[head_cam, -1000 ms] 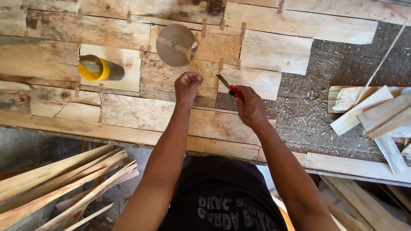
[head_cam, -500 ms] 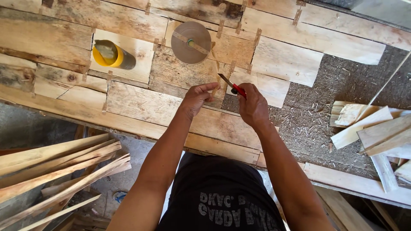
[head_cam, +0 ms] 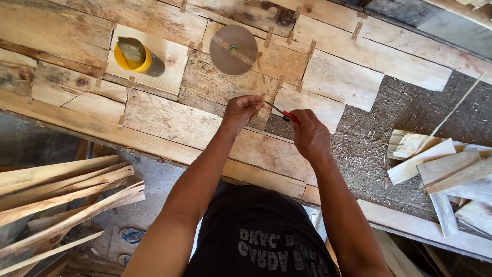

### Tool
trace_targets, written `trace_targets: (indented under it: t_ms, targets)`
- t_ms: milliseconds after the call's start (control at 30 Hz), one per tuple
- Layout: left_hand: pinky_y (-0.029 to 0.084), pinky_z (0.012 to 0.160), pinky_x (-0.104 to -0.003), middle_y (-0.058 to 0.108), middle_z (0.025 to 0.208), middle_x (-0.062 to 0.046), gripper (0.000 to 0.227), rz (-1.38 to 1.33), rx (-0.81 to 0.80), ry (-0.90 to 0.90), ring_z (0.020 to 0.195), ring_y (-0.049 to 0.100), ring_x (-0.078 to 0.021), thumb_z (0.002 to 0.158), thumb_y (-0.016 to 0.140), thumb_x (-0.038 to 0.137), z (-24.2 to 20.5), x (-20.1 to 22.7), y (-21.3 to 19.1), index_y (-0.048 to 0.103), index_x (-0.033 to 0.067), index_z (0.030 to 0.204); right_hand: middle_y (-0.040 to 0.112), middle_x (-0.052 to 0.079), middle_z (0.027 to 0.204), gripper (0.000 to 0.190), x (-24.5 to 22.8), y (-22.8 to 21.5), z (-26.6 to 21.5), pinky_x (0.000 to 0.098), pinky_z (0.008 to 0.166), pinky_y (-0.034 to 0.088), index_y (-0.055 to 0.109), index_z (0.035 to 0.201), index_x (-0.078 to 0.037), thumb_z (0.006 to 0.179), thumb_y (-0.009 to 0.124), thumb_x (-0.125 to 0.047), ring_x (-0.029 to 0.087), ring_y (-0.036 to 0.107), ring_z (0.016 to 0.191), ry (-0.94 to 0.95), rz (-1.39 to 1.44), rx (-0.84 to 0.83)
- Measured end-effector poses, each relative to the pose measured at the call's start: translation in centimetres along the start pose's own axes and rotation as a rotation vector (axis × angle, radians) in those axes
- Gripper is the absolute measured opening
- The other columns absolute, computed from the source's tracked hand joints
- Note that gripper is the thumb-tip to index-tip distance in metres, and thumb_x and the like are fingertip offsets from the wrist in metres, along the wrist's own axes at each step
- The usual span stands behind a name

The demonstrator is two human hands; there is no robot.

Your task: Manually joining and patching thin wood veneer strips using adhesive tape and a utility knife.

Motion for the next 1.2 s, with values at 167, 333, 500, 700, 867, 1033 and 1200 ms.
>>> trace_targets:
  t_ms: [167, 333, 500, 700, 867, 1033, 1200]
  targets:
    - [0.054, 0.068, -0.019, 0.078, 0.108, -0.002, 0.034, 0.156, -0.024, -0.068, 0.079, 0.065, -0.0034, 0.09, 0.07, -0.002, -2.4, 4.8, 2.2, 0.073, 0.0016, 0.124, 0.073, 0.01, 0.111, 0.018, 0.1, -0.2, 0.8, 0.0446, 0.067, 0.058, 0.07, 0.116, -0.012, 0.098, 0.066, -0.012, 0.033, 0.073, 0.081, -0.074, -0.127, -0.03]
    - [0.049, 0.059, -0.02, 0.077, 0.089, 0.001, 0.04, 0.286, -0.045, -0.046, 0.06, 0.054, -0.0029, 0.088, 0.073, -0.003, -2.8, 5.4, 2.2, 0.072, 0.003, 0.128, 0.073, 0.009, 0.11, 0.018, 0.0, -0.2, 1.3, 0.0417, 0.066, 0.059, 0.073, 0.117, -0.013, 0.1, 0.066, -0.015, 0.029, 0.073, 0.076, -0.071, -0.269, -0.085]
    - [0.045, 0.057, -0.019, 0.064, 0.069, 0.006, 0.042, 0.388, -0.058, 0.022, 0.057, 0.048, -0.0005, 0.087, 0.076, -0.001, -2.3, 4.2, 1.8, 0.073, 0.0034, 0.128, 0.073, 0.008, 0.104, 0.02, -0.4, -0.2, 1.7, 0.0421, 0.068, 0.058, 0.074, 0.116, -0.014, 0.097, 0.066, -0.01, 0.03, 0.072, 0.077, -0.164, -0.318, -0.06]
    - [0.047, 0.057, -0.019, 0.068, 0.076, 0.004, 0.042, 0.449, -0.02, 0.052, 0.058, 0.049, -0.0001, 0.087, 0.076, -0.001, -2.4, 3.9, 1.9, 0.073, 0.0053, 0.129, 0.073, 0.009, 0.102, 0.025, -0.5, 0.7, 1.8, 0.0413, 0.07, 0.058, 0.074, 0.115, -0.014, 0.094, 0.067, -0.004, 0.029, 0.073, 0.081, -0.201, -0.4, -0.074]
    - [0.052, 0.062, -0.019, 0.078, 0.1, 0.003, 0.047, 0.509, -0.056, 0.102, 0.063, 0.054, 0.0005, 0.084, 0.075, -0.003, -2.8, 4.4, 2.9, 0.073, 0.0083, 0.129, 0.072, 0.009, 0.097, 0.02, -0.9, 1.9, 2.1, 0.0407, 0.073, 0.058, 0.074, 0.109, -0.013, 0.091, 0.066, -0.006, 0.024, 0.073, 0.08, -0.226, -0.508, -0.087]
    - [0.055, 0.06, -0.022, 0.076, 0.12, -0.001, 0.043, 0.608, -0.026, 0.094, 0.062, 0.055, -0.0037, 0.086, 0.069, -0.005, -2.6, 5.9, 2.4, 0.073, 0.0119, 0.126, 0.069, 0.011, 0.097, 0.009, -0.2, 1.1, 1.6, 0.0422, 0.069, 0.057, 0.069, 0.106, -0.009, 0.099, 0.064, -0.013, 0.025, 0.072, 0.078, -0.127, -0.589, -0.182]
    - [0.062, 0.087, -0.024, 0.065, 0.143, -0.013, 0.058, 1.036, 0.081, 0.551, 0.112, 0.066, -0.0172, 0.087, 0.067, -0.011, -0.4, 5.3, -1.9, 0.067, 0.0139, 0.139, 0.066, 0.015, 0.105, 0.013, 9.8, -0.4, -2.6, 0.0489, 0.068, 0.054, 0.064, 0.106, -0.009, 0.096, 0.069, -0.014, 0.035, 0.069, 0.084, 0.2, -0.326, 0.203]
Point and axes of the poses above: each hand's wrist, its own z-axis towards the middle knuckle, its own y-axis out of the palm, x = y × z, the point moved 1 cm from there along z, towards the middle knuckle
